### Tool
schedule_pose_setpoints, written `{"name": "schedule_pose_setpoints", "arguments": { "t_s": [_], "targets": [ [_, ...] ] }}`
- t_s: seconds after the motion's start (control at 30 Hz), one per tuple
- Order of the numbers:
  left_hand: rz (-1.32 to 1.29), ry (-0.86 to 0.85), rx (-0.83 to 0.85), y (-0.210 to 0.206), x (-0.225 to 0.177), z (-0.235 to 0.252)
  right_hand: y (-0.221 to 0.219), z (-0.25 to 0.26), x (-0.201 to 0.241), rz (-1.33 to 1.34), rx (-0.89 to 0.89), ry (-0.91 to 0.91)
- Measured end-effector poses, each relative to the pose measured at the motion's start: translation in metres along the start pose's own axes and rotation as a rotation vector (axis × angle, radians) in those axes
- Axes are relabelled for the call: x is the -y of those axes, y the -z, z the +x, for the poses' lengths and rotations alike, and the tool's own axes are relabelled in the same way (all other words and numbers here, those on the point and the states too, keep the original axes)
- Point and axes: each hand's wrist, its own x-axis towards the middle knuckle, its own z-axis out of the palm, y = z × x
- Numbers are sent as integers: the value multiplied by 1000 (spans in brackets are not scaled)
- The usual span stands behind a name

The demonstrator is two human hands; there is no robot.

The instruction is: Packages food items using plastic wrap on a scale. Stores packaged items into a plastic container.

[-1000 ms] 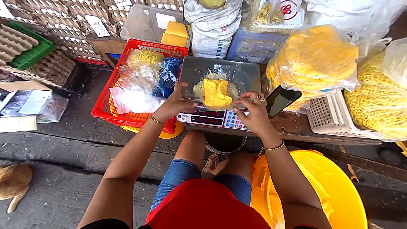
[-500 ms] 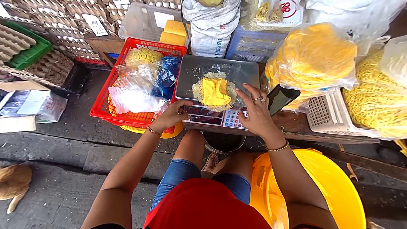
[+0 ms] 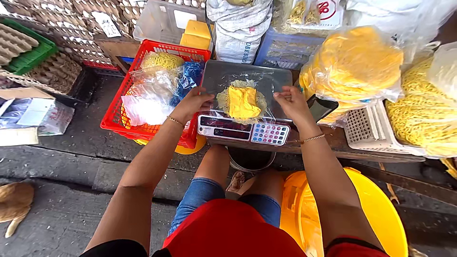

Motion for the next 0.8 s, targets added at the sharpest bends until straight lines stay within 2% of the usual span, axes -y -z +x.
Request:
{"name": "schedule_pose_setpoints", "arguments": {
  "t_s": [0.07,0.13,0.3,0.4,0.5,0.63,0.7,0.8],
  "targets": [
    [25,51,-31,-3,-13,21,-10,31,4,133,-9,-166],
    [64,79,-20,-4,-27,33,-15,49,10,237,8,-257],
    [-122,194,-72,5,-35,55,-11,69,15,220,95,-319],
    [-199,240,-80,7,-33,58,-10,75,15,136,205,-296],
    [-87,272,38,3,-33,59,-8,85,16,254,326,-234],
    [-10,115,222,-12,-38,67,-17,96,21,406,461,-129],
    [31,76,290,-23,-44,73,-22,102,28,388,549,-72],
    [132,74,317,-42,-55,77,-29,110,39,334,638,-80]
  ]
}}
